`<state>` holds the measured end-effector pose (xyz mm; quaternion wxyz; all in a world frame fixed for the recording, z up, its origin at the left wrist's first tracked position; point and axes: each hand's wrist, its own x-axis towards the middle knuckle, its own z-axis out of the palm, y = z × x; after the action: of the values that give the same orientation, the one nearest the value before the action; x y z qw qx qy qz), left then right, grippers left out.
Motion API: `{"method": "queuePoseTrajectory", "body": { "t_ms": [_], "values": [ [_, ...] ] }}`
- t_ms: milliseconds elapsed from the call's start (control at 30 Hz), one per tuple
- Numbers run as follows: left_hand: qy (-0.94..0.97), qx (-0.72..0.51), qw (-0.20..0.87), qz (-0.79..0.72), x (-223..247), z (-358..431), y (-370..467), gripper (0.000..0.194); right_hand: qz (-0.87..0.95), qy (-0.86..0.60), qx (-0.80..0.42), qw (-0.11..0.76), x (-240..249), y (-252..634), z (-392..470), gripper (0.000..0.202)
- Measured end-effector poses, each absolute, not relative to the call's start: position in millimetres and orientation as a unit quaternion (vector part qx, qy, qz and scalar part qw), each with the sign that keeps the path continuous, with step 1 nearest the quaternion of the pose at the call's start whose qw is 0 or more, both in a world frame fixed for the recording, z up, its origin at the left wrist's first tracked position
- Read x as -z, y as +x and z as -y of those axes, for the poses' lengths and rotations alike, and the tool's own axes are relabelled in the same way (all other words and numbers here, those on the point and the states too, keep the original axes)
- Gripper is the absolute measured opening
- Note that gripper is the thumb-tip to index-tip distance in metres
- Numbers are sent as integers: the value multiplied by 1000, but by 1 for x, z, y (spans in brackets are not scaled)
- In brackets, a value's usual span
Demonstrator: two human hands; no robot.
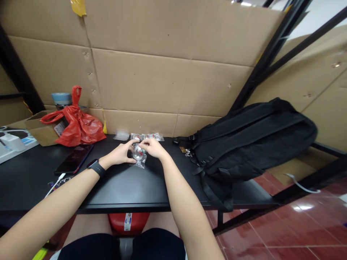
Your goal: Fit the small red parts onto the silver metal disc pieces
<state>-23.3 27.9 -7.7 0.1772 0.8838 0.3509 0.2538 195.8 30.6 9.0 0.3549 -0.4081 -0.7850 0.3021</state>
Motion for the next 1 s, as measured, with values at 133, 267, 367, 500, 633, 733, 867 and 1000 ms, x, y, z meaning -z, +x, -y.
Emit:
{"method": "queuePoseTrajectory", "body": {
  "t_ms": [133,267,367,500,633,733,867,1000],
  "values": [
    [876,-273,218,-332,11,-29,-24,106,759,-396,-339,390,-10,198,-30,32],
    [870,-279,241,-328,11,-28,-24,104,739,-401,-347,415,-11,199,-30,31],
    [863,-284,266,-323,11,-27,-23,105,722,-392,-355,447,-12,199,-29,34],
    [837,-307,301,-338,9,-26,-22,89,702,-389,-349,484,-12,198,-30,37],
    [820,-329,299,-361,6,-25,-19,39,695,-402,-319,504,-8,196,-34,38],
    [804,-370,292,-363,3,-25,-17,37,688,-392,-321,519,-8,195,-34,38],
    [779,-412,301,-364,2,-29,-16,40,687,-356,-367,516,-9,196,-29,49],
    [770,-411,312,-376,3,-31,-16,43,674,-353,-420,495,-9,196,-27,56]
  ]
}}
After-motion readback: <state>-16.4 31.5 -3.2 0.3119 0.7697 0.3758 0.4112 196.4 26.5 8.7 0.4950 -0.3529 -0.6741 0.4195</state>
